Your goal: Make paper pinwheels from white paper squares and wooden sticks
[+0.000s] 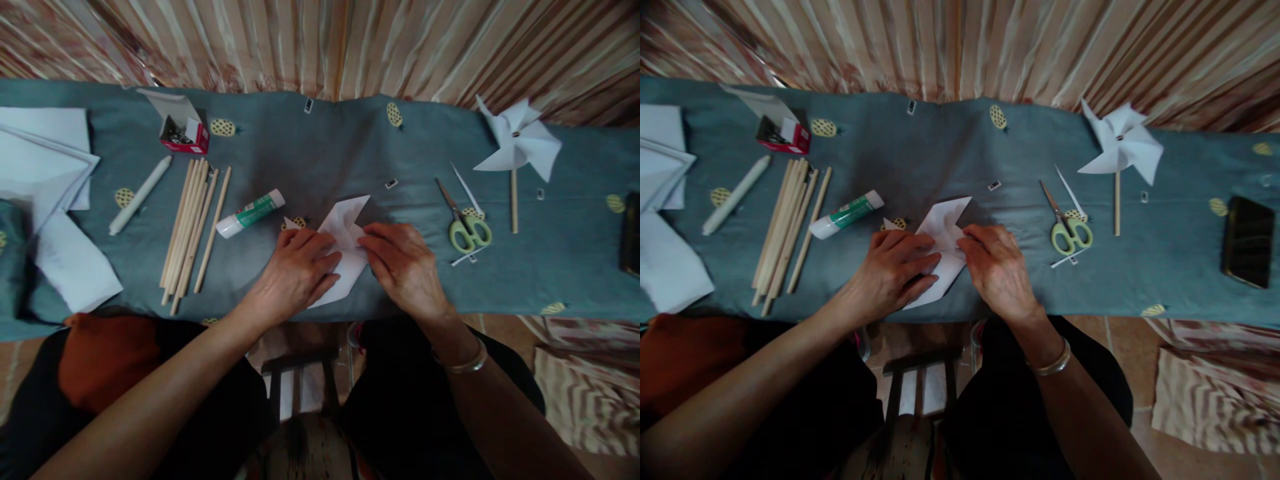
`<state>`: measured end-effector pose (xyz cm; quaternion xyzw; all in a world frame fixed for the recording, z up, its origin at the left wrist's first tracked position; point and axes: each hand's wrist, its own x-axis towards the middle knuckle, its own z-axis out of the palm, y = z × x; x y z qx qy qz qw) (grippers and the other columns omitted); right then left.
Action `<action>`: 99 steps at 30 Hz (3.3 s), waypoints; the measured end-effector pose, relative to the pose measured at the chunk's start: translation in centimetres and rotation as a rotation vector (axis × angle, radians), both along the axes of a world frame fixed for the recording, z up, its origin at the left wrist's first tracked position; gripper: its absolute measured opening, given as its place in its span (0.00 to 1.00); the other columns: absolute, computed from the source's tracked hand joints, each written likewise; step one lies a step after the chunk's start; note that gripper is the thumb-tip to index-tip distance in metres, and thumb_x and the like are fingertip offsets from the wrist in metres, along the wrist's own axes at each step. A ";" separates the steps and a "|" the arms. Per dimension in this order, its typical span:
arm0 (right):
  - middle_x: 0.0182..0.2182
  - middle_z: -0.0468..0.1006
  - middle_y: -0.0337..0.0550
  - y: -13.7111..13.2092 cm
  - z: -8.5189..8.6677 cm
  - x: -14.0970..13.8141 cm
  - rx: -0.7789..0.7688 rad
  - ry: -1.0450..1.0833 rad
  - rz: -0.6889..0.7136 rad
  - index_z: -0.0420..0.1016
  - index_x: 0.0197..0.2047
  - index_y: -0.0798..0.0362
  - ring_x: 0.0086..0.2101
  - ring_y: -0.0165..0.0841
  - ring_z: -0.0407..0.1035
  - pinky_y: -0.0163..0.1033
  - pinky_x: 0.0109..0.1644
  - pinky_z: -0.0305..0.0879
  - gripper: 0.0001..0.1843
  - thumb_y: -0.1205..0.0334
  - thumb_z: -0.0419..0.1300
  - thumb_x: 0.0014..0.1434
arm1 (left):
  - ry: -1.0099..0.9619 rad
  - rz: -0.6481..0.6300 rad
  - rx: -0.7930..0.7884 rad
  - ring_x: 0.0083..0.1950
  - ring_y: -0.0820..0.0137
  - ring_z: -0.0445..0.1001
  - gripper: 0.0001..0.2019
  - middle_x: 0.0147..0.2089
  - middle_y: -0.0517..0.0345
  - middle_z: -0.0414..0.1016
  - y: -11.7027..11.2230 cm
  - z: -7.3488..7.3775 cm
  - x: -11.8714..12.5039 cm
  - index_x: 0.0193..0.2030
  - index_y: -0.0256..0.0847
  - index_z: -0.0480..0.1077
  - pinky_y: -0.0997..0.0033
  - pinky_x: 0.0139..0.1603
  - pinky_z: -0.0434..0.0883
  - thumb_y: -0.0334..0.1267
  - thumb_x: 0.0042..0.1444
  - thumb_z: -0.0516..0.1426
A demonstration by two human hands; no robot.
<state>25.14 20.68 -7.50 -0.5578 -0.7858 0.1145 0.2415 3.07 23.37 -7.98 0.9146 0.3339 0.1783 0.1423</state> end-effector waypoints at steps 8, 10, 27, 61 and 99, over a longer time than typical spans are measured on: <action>0.51 0.75 0.41 0.1 0.0 0.3 0.007 -0.051 0.050 0.74 0.50 0.40 0.50 0.42 0.68 0.52 0.57 0.66 0.16 0.68 0.52 0.64 | 0.001 -0.006 0.029 0.53 0.56 0.69 0.13 0.55 0.47 0.75 -0.1 -0.1 -0.1 0.49 0.39 0.76 0.51 0.53 0.64 0.43 0.63 0.57; 0.51 0.75 0.43 0.3 0.2 0.4 0.008 -0.056 0.070 0.74 0.50 0.42 0.51 0.42 0.68 0.52 0.56 0.67 0.16 0.69 0.51 0.64 | 0.003 -0.005 0.036 0.53 0.56 0.69 0.13 0.55 0.47 0.75 -0.1 -0.1 -0.1 0.49 0.39 0.75 0.51 0.53 0.64 0.43 0.63 0.57; 0.32 0.76 0.42 2.0 0.3 -1.9 0.051 -0.136 -0.087 0.71 0.30 0.49 0.38 0.38 0.67 0.44 0.45 0.66 0.12 0.53 0.63 0.60 | 0.035 -0.009 0.042 0.52 0.56 0.69 0.14 0.53 0.47 0.75 0.0 0.1 0.1 0.50 0.39 0.75 0.52 0.52 0.64 0.44 0.64 0.56; 0.43 0.79 0.55 3.5 1.6 -4.1 -0.169 -0.225 -0.235 0.71 0.46 0.60 0.44 0.46 0.73 0.46 0.50 0.65 0.19 0.59 0.66 0.54 | -0.164 0.248 -0.105 0.57 0.59 0.71 0.19 0.56 0.47 0.74 0.4 0.4 -1.6 0.58 0.40 0.69 0.54 0.55 0.67 0.45 0.64 0.55; 0.42 0.80 0.51 1.9 0.6 -4.4 -0.148 0.016 -0.290 0.70 0.48 0.57 0.44 0.43 0.73 0.44 0.47 0.66 0.18 0.61 0.62 0.55 | 0.003 0.319 -0.342 0.56 0.58 0.76 0.39 0.53 0.48 0.79 2.7 1.4 1.9 0.72 0.37 0.47 0.53 0.60 0.62 0.32 0.54 0.56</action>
